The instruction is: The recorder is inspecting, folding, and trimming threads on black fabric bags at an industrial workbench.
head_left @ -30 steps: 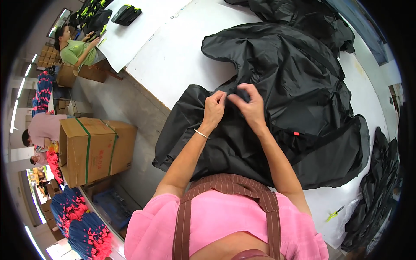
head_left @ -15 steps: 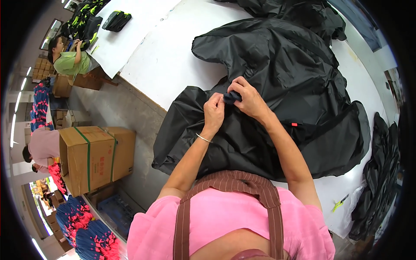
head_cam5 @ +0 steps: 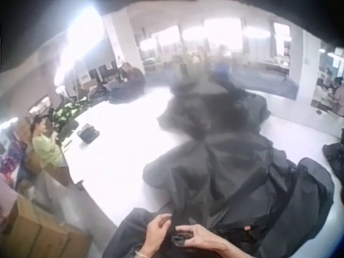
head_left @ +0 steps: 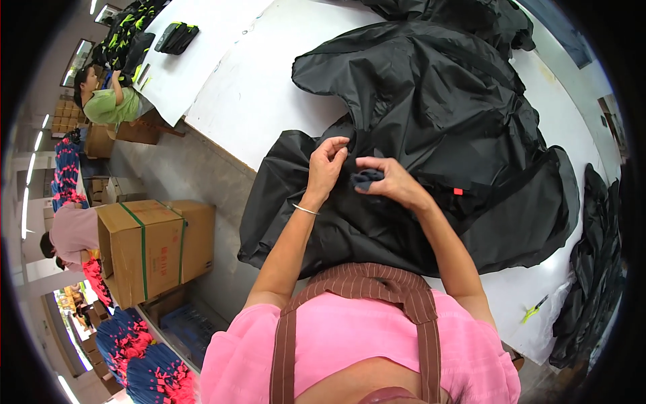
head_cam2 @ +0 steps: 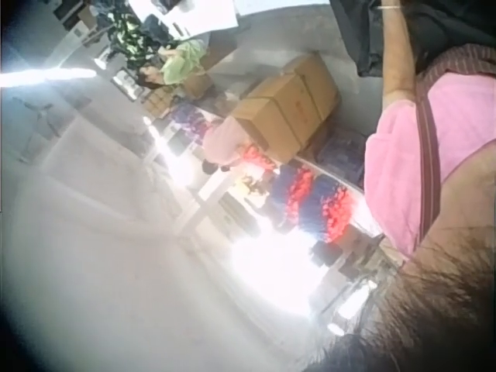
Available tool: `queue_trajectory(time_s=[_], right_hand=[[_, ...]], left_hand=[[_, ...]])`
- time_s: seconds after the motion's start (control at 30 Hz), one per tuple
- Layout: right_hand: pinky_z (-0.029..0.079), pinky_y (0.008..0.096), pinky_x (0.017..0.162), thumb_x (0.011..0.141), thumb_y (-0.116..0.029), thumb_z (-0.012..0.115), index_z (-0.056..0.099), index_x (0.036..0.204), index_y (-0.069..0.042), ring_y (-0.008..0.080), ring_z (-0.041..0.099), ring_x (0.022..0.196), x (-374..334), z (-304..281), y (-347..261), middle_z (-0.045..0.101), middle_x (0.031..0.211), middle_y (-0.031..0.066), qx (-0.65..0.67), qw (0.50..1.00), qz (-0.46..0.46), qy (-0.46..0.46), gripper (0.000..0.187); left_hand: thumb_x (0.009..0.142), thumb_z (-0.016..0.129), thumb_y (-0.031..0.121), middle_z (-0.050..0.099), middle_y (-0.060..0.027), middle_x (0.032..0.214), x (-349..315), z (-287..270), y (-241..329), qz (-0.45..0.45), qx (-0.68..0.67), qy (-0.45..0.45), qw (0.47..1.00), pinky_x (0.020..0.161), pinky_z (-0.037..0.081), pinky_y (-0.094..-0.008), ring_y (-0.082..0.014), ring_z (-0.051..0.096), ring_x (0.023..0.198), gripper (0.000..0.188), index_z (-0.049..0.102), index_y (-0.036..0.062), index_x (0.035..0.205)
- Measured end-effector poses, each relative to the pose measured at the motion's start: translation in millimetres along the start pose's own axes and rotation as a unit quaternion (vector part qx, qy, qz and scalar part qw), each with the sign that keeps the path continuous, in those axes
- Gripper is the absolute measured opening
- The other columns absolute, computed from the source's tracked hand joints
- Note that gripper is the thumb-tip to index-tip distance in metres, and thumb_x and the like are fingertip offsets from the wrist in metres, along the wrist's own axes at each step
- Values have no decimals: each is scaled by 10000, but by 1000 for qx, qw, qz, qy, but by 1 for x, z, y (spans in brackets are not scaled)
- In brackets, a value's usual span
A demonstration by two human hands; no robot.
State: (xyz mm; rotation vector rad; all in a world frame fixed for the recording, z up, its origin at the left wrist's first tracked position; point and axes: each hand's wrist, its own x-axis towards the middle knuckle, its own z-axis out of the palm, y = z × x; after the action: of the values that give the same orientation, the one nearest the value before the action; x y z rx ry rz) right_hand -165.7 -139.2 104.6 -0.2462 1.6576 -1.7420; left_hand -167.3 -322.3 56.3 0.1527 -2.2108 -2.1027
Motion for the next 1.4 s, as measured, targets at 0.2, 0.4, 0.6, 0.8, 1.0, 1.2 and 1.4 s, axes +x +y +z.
queue_trajectory(time_s=[0.2, 0.4, 0.6, 0.8, 1.0, 1.2, 1.4], right_hand=[[476, 425, 847, 665, -1, 649, 531, 1220, 13, 400, 564, 1001, -2, 43, 14, 553, 1106, 189, -301, 943, -126, 70, 568], [504, 367, 824, 667, -38, 661, 661, 1076, -19, 301, 630, 926, -13, -8, -10, 644, 932, 156, -313, 936, -160, 15, 409], [494, 353, 747, 752, -128, 678, 628, 964, -11, 288, 646, 839, 46, -24, 14, 644, 904, 156, -117, 891, -236, 371, 247], [498, 351, 622, 776, -94, 632, 625, 966, -4, 199, 606, 626, 33, 20, 32, 603, 757, 146, -109, 976, -137, 130, 210], [512, 385, 659, 772, -176, 658, 660, 1048, -62, 293, 639, 733, 45, -43, 36, 649, 812, 137, -217, 925, -150, 272, 298], [424, 278, 432, 772, -190, 627, 490, 1361, -127, 77, 485, 589, 28, -3, 43, 514, 697, -27, 149, 979, 57, -129, 607], [487, 302, 605, 763, -190, 640, 626, 1200, -41, 137, 584, 684, 30, -31, 45, 652, 787, 86, -235, 964, -62, -107, 462]], left_hand=[[847, 656, 63, 613, -3, 868, 6, 4, 35, -148, -27, -96, 984, 707, 458, -206, -65, 545, 783, 256, 619, -23, 1086], [810, 701, 29, 622, -3, 903, 7, -6, 22, -111, 7, -104, 988, 701, 461, -204, -59, 553, 792, 277, 625, -50, 1064], [807, 680, -2, 623, 14, 864, 7, 2, 19, -95, -15, -143, 985, 685, 448, -204, -53, 540, 766, 239, 627, -40, 1037], [818, 639, -29, 601, 7, 838, 37, -20, 28, -2, 21, -12, 1000, 704, 431, -203, -56, 518, 772, 236, 635, -46, 1053], [810, 647, -36, 636, -73, 964, 95, -40, 35, -28, 30, 5, 999, 770, 462, -269, -146, 585, 849, 313, 622, -44, 1121], [764, 671, 14, 571, -154, 1053, 50, 17, 60, 329, 428, -76, 839, 843, 437, -394, -321, 554, 959, 321, 635, 61, 1079], [937, 531, 390, 658, -116, 731, 24, -18, 70, 147, 592, -456, 648, 718, 486, -365, -279, 627, 756, 340, 713, 104, 968]])
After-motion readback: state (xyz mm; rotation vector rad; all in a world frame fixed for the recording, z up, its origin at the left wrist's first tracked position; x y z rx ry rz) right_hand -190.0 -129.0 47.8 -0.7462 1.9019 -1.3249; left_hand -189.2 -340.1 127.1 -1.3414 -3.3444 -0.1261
